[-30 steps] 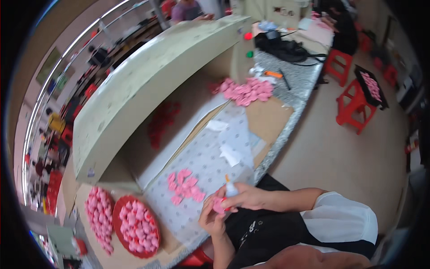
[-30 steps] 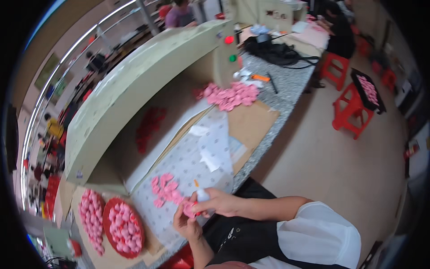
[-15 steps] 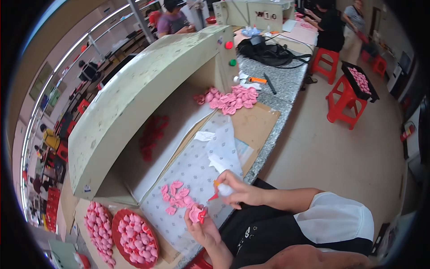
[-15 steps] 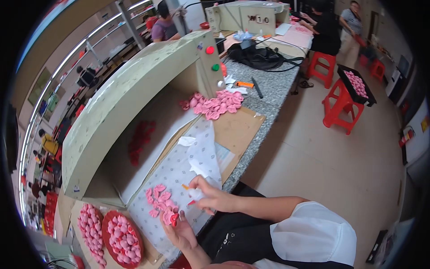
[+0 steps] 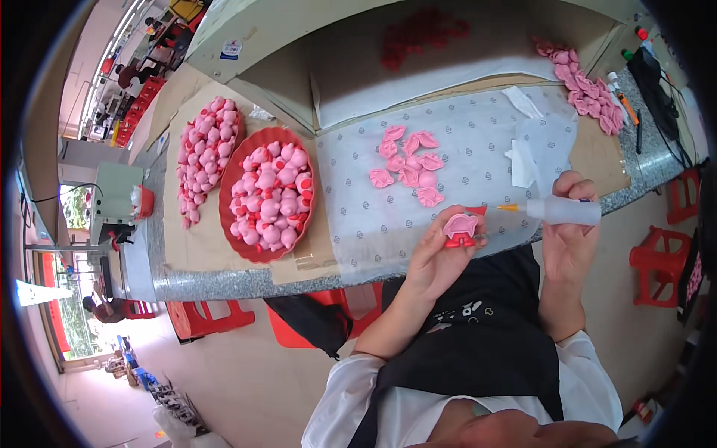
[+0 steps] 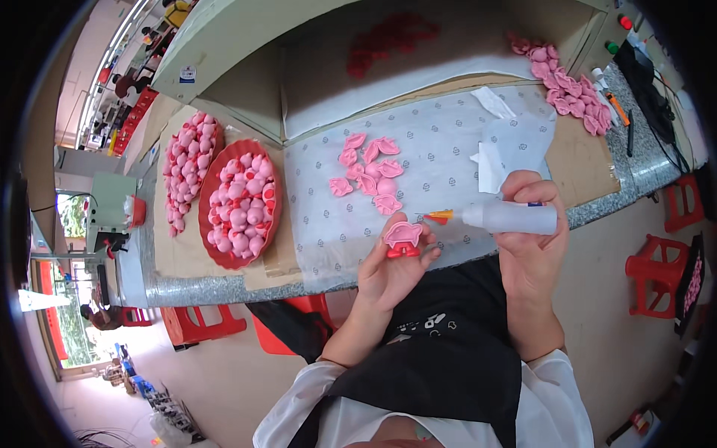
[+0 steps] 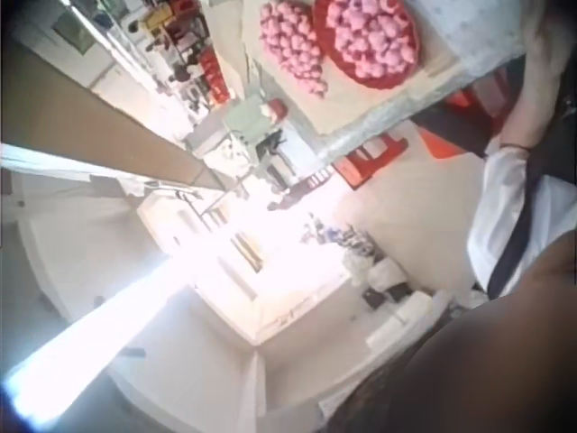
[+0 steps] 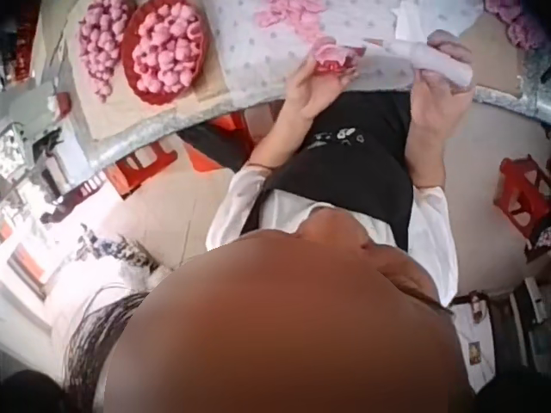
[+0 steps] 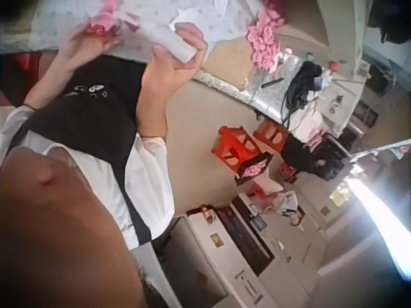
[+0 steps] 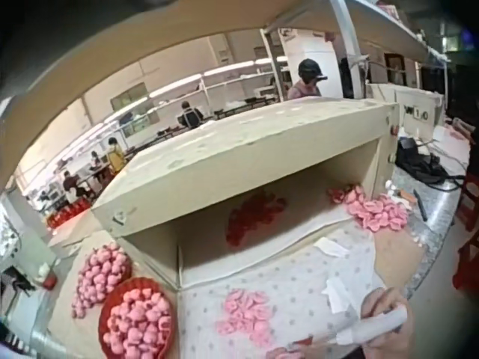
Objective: Applying glue to small pink plastic toy components and joining them together.
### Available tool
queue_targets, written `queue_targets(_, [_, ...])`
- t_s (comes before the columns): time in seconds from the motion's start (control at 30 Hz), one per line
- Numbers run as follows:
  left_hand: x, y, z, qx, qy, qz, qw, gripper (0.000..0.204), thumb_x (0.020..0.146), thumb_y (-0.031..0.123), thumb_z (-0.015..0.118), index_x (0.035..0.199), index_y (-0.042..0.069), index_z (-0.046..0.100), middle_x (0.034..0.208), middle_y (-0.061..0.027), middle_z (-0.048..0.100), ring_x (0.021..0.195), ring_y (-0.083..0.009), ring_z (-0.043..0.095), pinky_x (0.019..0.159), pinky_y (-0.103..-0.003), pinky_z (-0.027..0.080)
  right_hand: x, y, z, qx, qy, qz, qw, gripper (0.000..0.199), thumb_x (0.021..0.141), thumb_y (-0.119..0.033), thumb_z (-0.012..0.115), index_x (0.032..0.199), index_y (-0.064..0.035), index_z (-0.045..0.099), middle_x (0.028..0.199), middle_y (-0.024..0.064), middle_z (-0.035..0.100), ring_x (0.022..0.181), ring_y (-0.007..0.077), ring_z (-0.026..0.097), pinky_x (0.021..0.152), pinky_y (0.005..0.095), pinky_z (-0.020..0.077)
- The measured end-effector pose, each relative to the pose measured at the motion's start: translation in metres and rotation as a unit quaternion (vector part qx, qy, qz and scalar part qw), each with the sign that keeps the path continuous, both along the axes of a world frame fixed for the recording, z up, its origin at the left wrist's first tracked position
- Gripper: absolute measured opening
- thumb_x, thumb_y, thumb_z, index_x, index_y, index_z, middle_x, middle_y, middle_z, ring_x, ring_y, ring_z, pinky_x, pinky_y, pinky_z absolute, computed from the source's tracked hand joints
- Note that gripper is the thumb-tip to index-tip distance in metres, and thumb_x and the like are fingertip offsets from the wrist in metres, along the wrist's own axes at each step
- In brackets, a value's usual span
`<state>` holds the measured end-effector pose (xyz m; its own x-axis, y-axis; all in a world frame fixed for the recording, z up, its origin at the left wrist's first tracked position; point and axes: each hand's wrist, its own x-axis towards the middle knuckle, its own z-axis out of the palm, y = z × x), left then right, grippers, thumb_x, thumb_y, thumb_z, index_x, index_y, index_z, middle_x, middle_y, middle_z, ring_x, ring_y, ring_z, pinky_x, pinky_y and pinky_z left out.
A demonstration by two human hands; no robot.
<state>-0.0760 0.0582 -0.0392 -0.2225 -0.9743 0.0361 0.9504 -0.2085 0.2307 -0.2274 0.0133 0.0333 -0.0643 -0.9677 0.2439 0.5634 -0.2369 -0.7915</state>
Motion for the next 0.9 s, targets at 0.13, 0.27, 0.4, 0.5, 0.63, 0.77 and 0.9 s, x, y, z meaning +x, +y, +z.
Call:
queue_targets(0.13, [0.001, 0.002, -0.001, 0.009, -0.008, -0.002, 1.000, 0.040, 0.078, 0.023, 0.051, 0.112, 0.004, 0.039, 0.107, -0.0151, 0.047, 0.099, -0.0227, 0.045, 0.085, -0.034, 0.035, 0.003, 0.006, -0.011, -0.191, 0.170, -0.046, 0.966, 0.042, 0.056, -0.015, 0.075, 0.085, -0.0058, 0.046, 0.078, 0.0044, 0.044, 0.067, 0.0118, 0.044, 0.057, 0.0222, 0.0374])
queue_targets(0.27, [0.002, 0.003, -0.005, -0.004, -0.074, -0.011, 0.997, 0.042, 0.076, 0.025, 0.053, 0.113, 0.009, 0.040, 0.107, -0.0166, 0.046, 0.102, -0.0252, 0.043, 0.087, -0.037, 0.034, 0.004, 0.019, -0.009, -0.260, 0.260, -0.001, 0.930, 0.048, 0.049, -0.009, 0.079, 0.086, -0.0062, 0.048, 0.079, 0.0056, 0.045, 0.062, 0.0123, 0.045, 0.054, 0.0227, 0.0376])
queue_targets(0.4, [0.001, 0.002, -0.003, -0.003, -0.100, 0.003, 0.995, 0.042, 0.076, 0.026, 0.054, 0.110, 0.006, 0.040, 0.105, -0.0166, 0.048, 0.100, -0.0248, 0.045, 0.086, -0.036, 0.035, 0.009, 0.024, -0.006, -0.245, 0.307, -0.013, 0.919, 0.040, 0.056, -0.021, 0.075, 0.081, -0.0077, 0.047, 0.073, 0.0036, 0.044, 0.059, 0.0107, 0.042, 0.055, 0.0221, 0.0371])
queue_targets(0.5, [0.001, 0.001, -0.002, -0.027, -0.067, -0.010, 0.997, 0.038, 0.079, 0.019, 0.051, 0.111, 0.003, 0.040, 0.106, -0.0134, 0.048, 0.102, -0.0207, 0.044, 0.087, -0.033, 0.034, 0.010, 0.024, -0.006, -0.245, 0.314, -0.010, 0.917, 0.040, 0.055, -0.021, 0.076, 0.080, -0.0080, 0.047, 0.073, 0.0038, 0.045, 0.059, 0.0110, 0.042, 0.055, 0.0223, 0.0372])
queue_targets(0.63, [0.001, 0.001, -0.002, -0.010, -0.107, -0.007, 0.994, 0.042, 0.076, 0.026, 0.054, 0.111, 0.006, 0.040, 0.106, -0.0170, 0.047, 0.101, -0.0247, 0.045, 0.087, -0.037, 0.035, 0.010, 0.021, -0.006, -0.267, 0.315, 0.003, 0.911, 0.044, 0.051, -0.013, 0.077, 0.083, -0.0065, 0.049, 0.076, 0.0053, 0.047, 0.060, 0.0120, 0.044, 0.052, 0.0227, 0.0362])
queue_targets(0.77, [0.001, 0.001, -0.003, -0.012, -0.108, -0.003, 0.994, 0.042, 0.076, 0.025, 0.054, 0.111, 0.006, 0.040, 0.107, -0.0174, 0.047, 0.102, -0.0251, 0.045, 0.087, -0.037, 0.035, 0.010, 0.020, -0.006, -0.283, 0.307, 0.010, 0.909, 0.049, 0.045, -0.005, 0.079, 0.085, -0.0048, 0.051, 0.077, 0.0060, 0.047, 0.059, 0.0128, 0.045, 0.049, 0.0227, 0.0350])
queue_targets(0.9, [0.002, 0.001, -0.005, -0.007, -0.104, -0.004, 0.994, 0.041, 0.076, 0.025, 0.053, 0.110, 0.005, 0.041, 0.107, -0.0178, 0.046, 0.102, -0.0253, 0.044, 0.088, -0.037, 0.035, 0.011, 0.024, -0.006, -0.240, 0.329, 0.011, 0.913, 0.041, 0.054, -0.018, 0.076, 0.083, -0.0083, 0.048, 0.074, 0.0045, 0.046, 0.060, 0.0112, 0.041, 0.055, 0.0227, 0.0370])
